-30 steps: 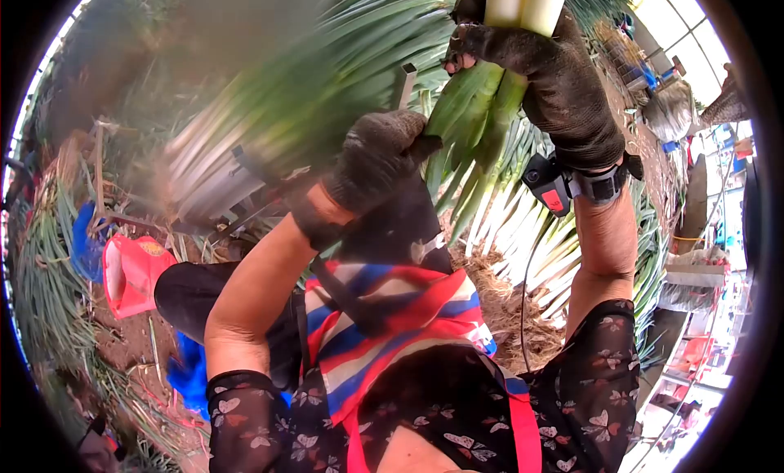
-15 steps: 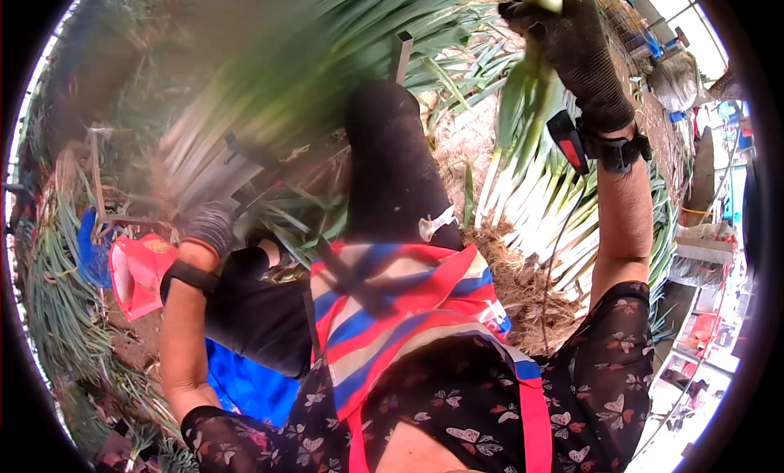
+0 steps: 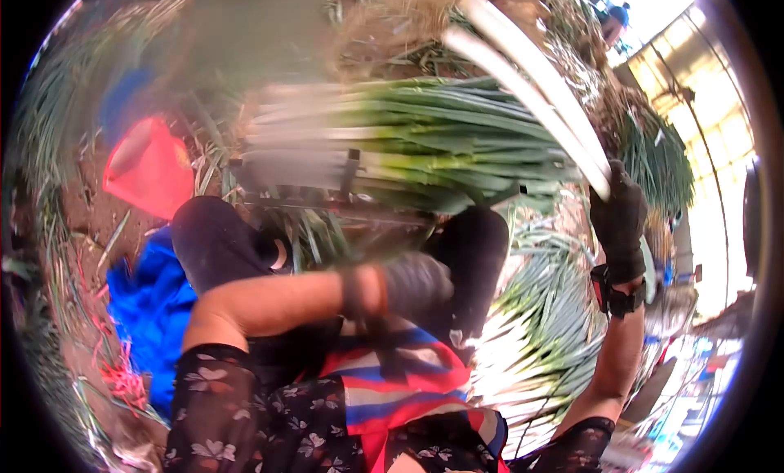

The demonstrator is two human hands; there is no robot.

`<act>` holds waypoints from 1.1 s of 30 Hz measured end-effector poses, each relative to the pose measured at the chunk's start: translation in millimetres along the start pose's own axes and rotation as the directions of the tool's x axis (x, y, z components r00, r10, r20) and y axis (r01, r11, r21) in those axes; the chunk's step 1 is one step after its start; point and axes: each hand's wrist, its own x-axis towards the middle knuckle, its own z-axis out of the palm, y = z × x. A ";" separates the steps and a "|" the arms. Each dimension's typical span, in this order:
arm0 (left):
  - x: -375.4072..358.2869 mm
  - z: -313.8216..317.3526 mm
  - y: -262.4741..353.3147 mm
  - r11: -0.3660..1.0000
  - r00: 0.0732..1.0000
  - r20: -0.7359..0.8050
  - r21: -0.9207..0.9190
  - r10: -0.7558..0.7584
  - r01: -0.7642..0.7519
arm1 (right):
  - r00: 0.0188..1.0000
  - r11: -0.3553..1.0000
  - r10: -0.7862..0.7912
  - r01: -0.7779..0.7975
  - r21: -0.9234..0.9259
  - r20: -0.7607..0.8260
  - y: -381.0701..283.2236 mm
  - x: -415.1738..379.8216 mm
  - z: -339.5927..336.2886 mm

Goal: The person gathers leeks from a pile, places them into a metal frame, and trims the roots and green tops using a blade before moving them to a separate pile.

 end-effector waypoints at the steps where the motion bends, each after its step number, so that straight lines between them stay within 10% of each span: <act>1: -12.4 2.1 -35.9 0.998 0.987 0.149 0.046 -0.059 0.053 | 0.999 0.996 -0.049 0.048 -0.070 -0.013 -7.1 13.7 4.3; 3: -44.7 -37.1 -76.2 0.928 0.831 0.413 0.159 -0.373 0.338 | 0.988 0.983 -0.155 0.153 -0.100 -0.011 -21.5 44.5 19.8; 6: -73.4 -96.3 -121.1 0.722 0.612 0.384 0.394 -0.691 0.568 | 0.962 0.956 -0.263 0.270 -0.113 0.071 -40.3 98.0 67.0; 9: -99.8 -75.6 -208.2 0.636 0.837 -0.283 0.550 -0.468 0.541 | 0.932 0.935 -0.315 0.336 -0.109 0.178 -77.3 155.6 131.7; 12: -81.0 -40.0 -301.3 0.764 0.596 -0.683 0.086 -0.422 0.640 | 0.877 0.898 -0.390 0.430 -0.093 0.281 -132.4 202.3 193.3; 15: -58.5 -30.0 -331.4 0.718 0.432 -0.699 -0.167 -0.569 0.676 | 0.833 0.887 -0.397 0.456 -0.073 0.385 -175.8 231.9 254.5; 18: -57.0 -45.3 -333.7 0.635 0.588 -0.243 -0.238 -0.772 0.735 | 0.753 0.874 -0.409 0.486 -0.015 0.516 -206.0 245.0 292.6; 21: -61.2 -31.7 -327.0 0.741 0.597 -0.527 -0.098 -0.605 0.664 | 0.733 0.853 -0.474 0.519 0.050 0.488 -221.3 245.3 325.2; 33: -54.5 -28.4 -322.2 0.713 0.626 -0.427 -0.068 -0.653 0.698 | 0.710 0.881 -0.388 0.098 0.463 0.588 -280.1 230.5 333.3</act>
